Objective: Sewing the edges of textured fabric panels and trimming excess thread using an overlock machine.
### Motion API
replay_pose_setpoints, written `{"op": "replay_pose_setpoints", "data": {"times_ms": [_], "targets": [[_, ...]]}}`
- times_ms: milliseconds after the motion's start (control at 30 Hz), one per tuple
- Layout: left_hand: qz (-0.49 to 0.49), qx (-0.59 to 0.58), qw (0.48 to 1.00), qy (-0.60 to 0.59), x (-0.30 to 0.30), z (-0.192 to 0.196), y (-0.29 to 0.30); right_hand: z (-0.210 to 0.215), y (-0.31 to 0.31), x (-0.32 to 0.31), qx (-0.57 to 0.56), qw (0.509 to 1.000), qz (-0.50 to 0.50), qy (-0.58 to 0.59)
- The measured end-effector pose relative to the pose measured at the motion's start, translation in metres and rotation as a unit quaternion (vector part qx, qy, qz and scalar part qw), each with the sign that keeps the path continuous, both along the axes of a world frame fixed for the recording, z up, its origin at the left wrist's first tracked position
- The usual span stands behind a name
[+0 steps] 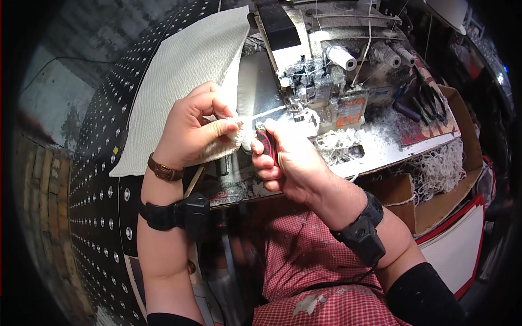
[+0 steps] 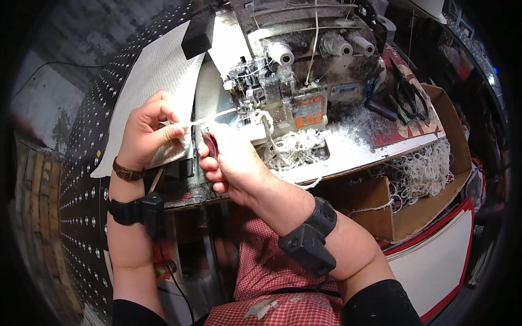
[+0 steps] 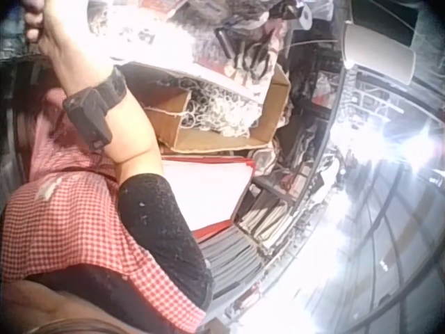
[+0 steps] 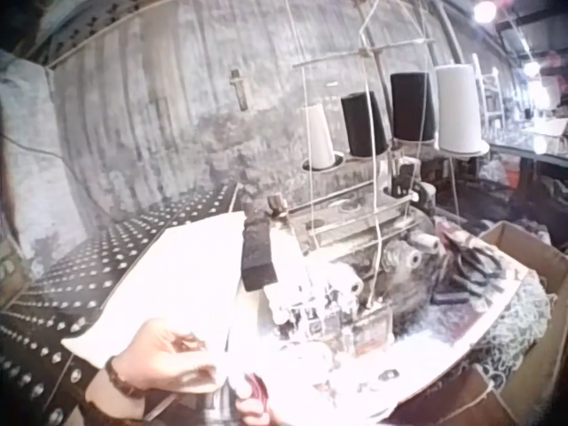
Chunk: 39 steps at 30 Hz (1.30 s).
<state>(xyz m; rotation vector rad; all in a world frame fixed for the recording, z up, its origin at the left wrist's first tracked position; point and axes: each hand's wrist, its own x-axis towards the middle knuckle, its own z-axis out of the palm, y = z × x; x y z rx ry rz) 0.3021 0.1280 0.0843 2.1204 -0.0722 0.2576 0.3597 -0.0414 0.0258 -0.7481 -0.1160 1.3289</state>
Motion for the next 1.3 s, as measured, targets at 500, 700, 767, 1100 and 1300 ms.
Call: {"op": "replay_pose_setpoints", "data": {"times_ms": [500, 700, 767, 1100, 1300], "targets": [[-0.03, -0.139, 0.99, -0.012, 0.002, -0.005, 0.013, 0.0, -0.002, -0.009, 0.012, 0.991, -0.04, -0.124], [-0.029, -0.135, 0.99, -0.022, 0.001, -0.007, 0.016, 0.001, 0.001, -0.009, 0.043, 0.983, -0.034, -0.175], [-0.029, -0.131, 0.991, -0.023, 0.002, -0.007, 0.016, 0.001, 0.001, -0.008, 0.043, 0.982, -0.039, -0.178], [-0.046, -0.209, 0.974, -0.072, 0.0, -0.005, 0.007, 0.008, 0.007, -0.025, 0.101, 0.869, -0.335, -0.35], [-0.109, -0.292, 0.94, -0.138, -0.034, -0.009, 0.007, 0.031, 0.001, -0.055, 0.101, 0.762, -0.279, -0.576]]}}
